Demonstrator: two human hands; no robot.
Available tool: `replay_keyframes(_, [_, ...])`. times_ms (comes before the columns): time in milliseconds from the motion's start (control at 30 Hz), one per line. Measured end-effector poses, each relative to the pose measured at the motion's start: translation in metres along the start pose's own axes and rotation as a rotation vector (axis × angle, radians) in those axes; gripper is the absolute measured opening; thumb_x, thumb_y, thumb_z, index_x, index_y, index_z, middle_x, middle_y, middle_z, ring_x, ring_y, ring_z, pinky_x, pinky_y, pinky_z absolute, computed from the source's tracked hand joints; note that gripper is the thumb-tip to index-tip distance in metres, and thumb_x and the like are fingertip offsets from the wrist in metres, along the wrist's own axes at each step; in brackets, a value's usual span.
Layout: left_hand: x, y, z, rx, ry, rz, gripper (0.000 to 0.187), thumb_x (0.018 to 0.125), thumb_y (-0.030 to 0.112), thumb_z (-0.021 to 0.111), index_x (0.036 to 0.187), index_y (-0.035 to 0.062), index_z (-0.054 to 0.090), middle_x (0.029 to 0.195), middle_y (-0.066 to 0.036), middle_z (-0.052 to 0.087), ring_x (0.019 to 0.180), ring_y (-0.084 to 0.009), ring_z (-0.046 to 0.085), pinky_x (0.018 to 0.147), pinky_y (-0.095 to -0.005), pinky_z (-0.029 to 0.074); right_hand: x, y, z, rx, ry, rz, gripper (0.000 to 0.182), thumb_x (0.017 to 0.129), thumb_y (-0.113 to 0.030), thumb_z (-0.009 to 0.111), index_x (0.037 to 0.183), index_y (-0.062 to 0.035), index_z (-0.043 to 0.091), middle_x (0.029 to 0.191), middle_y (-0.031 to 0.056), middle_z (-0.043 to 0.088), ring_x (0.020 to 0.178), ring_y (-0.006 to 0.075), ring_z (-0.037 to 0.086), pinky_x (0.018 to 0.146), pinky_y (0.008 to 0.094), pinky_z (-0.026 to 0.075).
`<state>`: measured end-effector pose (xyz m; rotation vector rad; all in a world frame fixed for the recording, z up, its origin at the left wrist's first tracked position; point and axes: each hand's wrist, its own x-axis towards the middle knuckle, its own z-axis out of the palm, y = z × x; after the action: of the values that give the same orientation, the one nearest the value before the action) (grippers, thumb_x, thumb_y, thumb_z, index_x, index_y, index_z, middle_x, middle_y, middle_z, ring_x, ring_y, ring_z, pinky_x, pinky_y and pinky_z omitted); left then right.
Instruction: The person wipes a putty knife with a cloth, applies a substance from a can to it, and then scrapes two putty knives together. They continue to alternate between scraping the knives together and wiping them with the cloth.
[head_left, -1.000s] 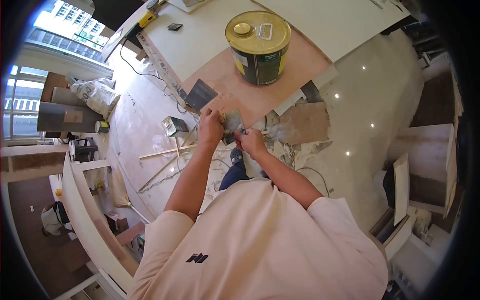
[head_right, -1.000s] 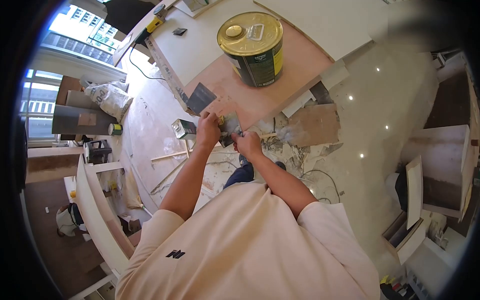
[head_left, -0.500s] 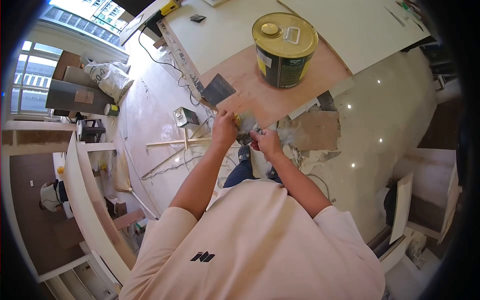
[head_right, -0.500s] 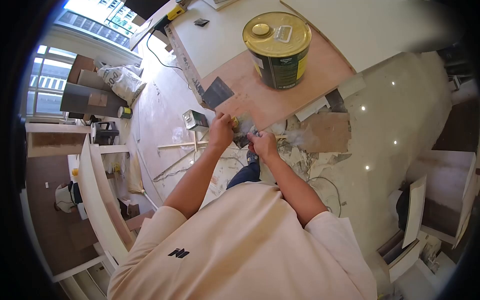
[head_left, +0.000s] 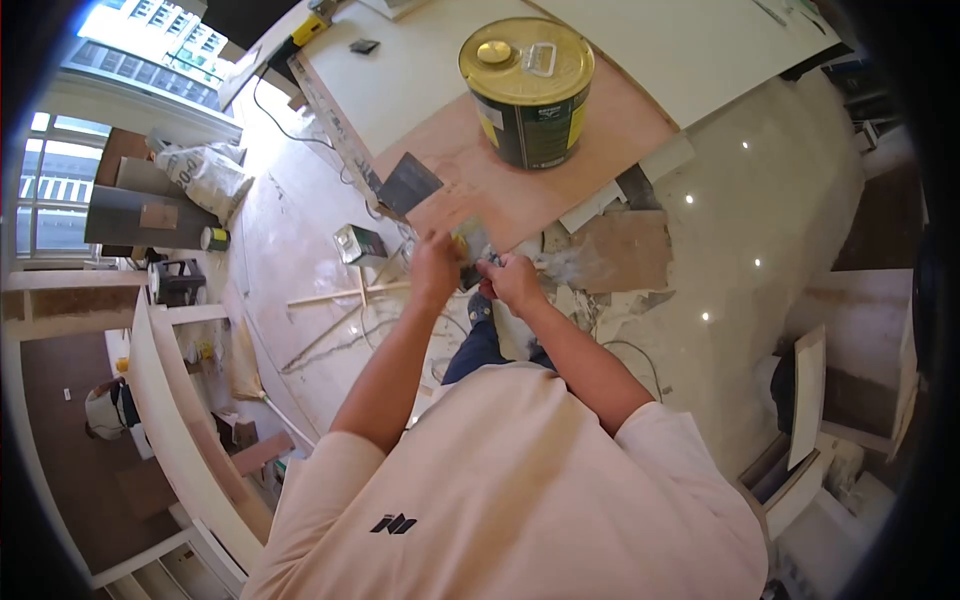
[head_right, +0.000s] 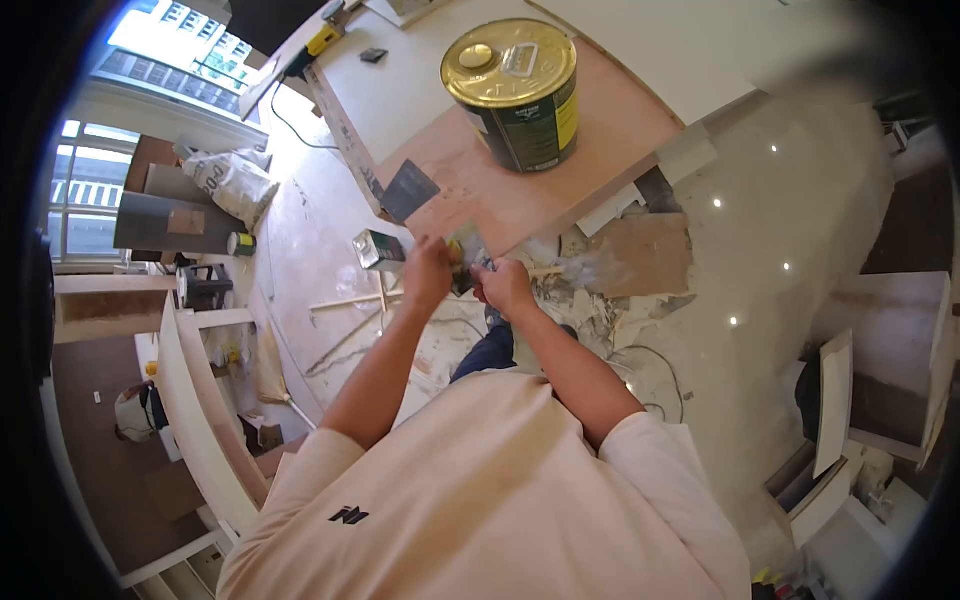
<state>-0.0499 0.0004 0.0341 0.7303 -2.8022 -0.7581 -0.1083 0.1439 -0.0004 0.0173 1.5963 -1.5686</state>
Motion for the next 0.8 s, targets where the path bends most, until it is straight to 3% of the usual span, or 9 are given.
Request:
replay_keyframes(200, [0.038, 0.002, 0.002, 0.002, 0.221, -0.042, 0.011, 0.082, 0.008, 0.060, 0.092, 0.0030, 0.063, 0.092, -0.019, 0.059, 0.094, -0.0396, 0.058, 0.079, -0.0442, 0.048, -0.001, -0.001, 0.004, 0.035, 0.026, 0.015, 0.021, 0.089, -0.016, 0.068, 0.087, 0.0039, 0.061, 0.069, 0.0082, 0.062, 0.055, 0.0161, 0.063, 0.048, 0.0279, 0.053])
replay_keyframes(300, [0.032, 0.005, -0.015, -0.153, 0.162, -0.124, 0.013, 0.082, 0.011, 0.063, 0.093, 0.0034, 0.065, 0.093, -0.019, 0.060, 0.093, -0.0388, 0.059, 0.079, -0.0441, 0.048, -0.003, 0.000, 0.003, 0.102, 0.026, 0.005, 0.021, 0.090, -0.016, 0.067, 0.088, 0.0040, 0.061, 0.069, 0.0085, 0.062, 0.056, 0.0166, 0.063, 0.049, 0.0282, 0.054])
replay_keyframes(400, [-0.012, -0.003, -0.011, -0.042, -0.108, 0.051, 0.014, 0.081, 0.013, 0.065, 0.091, 0.0024, 0.067, 0.093, -0.019, 0.060, 0.091, -0.0389, 0.060, 0.078, -0.0437, 0.049, -0.004, 0.003, 0.004, 0.138, 0.018, 0.015, 0.021, 0.090, -0.016, 0.066, 0.088, 0.0037, 0.060, 0.070, 0.0089, 0.063, 0.055, 0.0164, 0.063, 0.049, 0.0281, 0.054])
replay_keyframes(433, [-0.020, 0.001, -0.005, -0.183, 0.015, 0.010, 0.010, 0.081, 0.010, 0.064, 0.086, 0.0016, 0.066, 0.092, -0.019, 0.060, 0.089, -0.0398, 0.060, 0.076, -0.0447, 0.048, -0.004, 0.002, 0.005, 0.111, 0.007, 0.011, 0.020, 0.090, -0.016, 0.066, 0.088, 0.0035, 0.060, 0.070, 0.0091, 0.063, 0.055, 0.0163, 0.063, 0.049, 0.0281, 0.054])
replay_keyframes(567, [0.019, 0.007, 0.004, 0.008, 0.161, -0.036, 0.008, 0.080, 0.009, 0.063, 0.082, 0.0011, 0.063, 0.090, -0.018, 0.061, 0.089, -0.0403, 0.059, 0.075, -0.0465, 0.047, -0.002, 0.011, 0.003, 0.056, 0.013, 0.012, 0.020, 0.090, -0.016, 0.066, 0.087, 0.0024, 0.060, 0.070, 0.0096, 0.064, 0.055, 0.0160, 0.063, 0.051, 0.0285, 0.055])
replay_keyframes(667, [0.030, -0.002, 0.012, -0.048, 0.158, -0.116, 0.011, 0.079, 0.011, 0.065, 0.086, 0.0018, 0.065, 0.091, -0.017, 0.062, 0.087, -0.0375, 0.061, 0.075, -0.0448, 0.048, -0.004, 0.002, 0.004, 0.081, 0.030, 0.019, 0.021, 0.091, -0.017, 0.066, 0.086, 0.0019, 0.059, 0.070, 0.0092, 0.063, 0.055, 0.0158, 0.063, 0.051, 0.0287, 0.055])
replay_keyframes(800, [0.033, -0.024, -0.006, -0.350, 0.178, -0.263, 0.015, 0.078, 0.010, 0.067, 0.092, 0.0033, 0.068, 0.091, -0.016, 0.063, 0.085, -0.0320, 0.063, 0.076, -0.0405, 0.048, -0.001, 0.008, 0.006, 0.100, 0.035, 0.011, 0.024, 0.090, -0.020, 0.067, 0.085, 0.0015, 0.059, 0.068, 0.0080, 0.062, 0.055, 0.0152, 0.062, 0.051, 0.0282, 0.054])
